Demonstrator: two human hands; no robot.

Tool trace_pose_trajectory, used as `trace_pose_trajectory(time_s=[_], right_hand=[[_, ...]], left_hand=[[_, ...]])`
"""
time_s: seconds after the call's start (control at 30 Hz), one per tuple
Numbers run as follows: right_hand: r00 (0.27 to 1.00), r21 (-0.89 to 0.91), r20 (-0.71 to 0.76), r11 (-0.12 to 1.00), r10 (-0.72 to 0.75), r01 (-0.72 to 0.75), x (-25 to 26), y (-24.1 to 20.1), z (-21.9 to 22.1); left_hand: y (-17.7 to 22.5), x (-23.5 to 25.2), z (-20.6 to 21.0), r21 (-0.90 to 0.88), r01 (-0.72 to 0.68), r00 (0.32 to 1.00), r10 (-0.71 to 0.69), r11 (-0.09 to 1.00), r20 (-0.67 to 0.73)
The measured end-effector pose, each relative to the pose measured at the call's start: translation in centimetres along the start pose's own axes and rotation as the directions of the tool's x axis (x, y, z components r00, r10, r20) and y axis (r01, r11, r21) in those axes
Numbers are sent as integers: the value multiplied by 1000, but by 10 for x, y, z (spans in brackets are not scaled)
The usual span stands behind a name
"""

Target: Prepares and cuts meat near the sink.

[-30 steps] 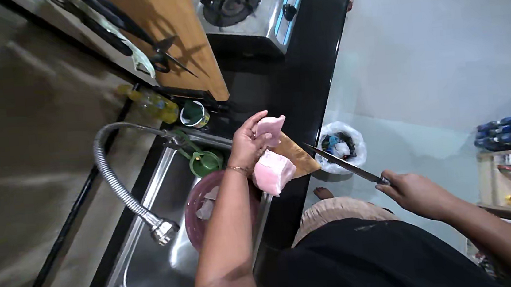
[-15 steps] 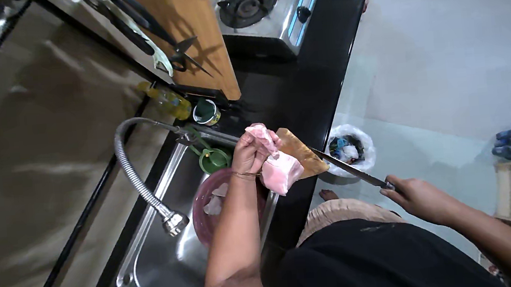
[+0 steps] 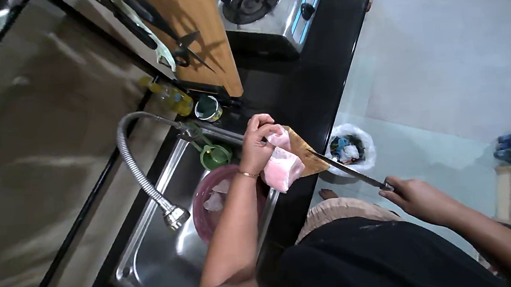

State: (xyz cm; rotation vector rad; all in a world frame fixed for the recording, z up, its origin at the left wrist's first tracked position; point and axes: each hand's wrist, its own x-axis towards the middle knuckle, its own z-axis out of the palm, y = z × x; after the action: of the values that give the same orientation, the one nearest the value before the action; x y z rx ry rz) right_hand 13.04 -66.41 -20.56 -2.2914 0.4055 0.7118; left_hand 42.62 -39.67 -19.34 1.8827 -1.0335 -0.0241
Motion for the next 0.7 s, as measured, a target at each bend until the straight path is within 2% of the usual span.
trace_pose_trajectory(time_s=[0.17,0.3,0.4,0.47,0.53,0.6,0.7], right_hand=[[1000,-15,14,1000,21,-21,0,-4,-2],[999,-3,19,999,34,-34,-1,-1,0],[999,11,25,999,37,-38,-1,2,2],[999,21,29,999,41,-42,0,3,4],[997,23,43,998,58,-59,0,3,4],[997,23,46,998,57,-58,1,4,3],[998,27,47,998,47,-48,3,6,4]], left_hand=[[-5,2,10,126,61,993,-73,990,90],[0,9,12,257,243,922,-305,936,240],[-1,11,15,277,358,872,-425,892,243],[-7,10,15,188,442,857,-475,877,202],[-12,6,13,-17,568,815,-560,823,149],[-15,4,11,-300,669,735,-666,680,129],[-10,2,6,-670,621,652,-742,407,154]])
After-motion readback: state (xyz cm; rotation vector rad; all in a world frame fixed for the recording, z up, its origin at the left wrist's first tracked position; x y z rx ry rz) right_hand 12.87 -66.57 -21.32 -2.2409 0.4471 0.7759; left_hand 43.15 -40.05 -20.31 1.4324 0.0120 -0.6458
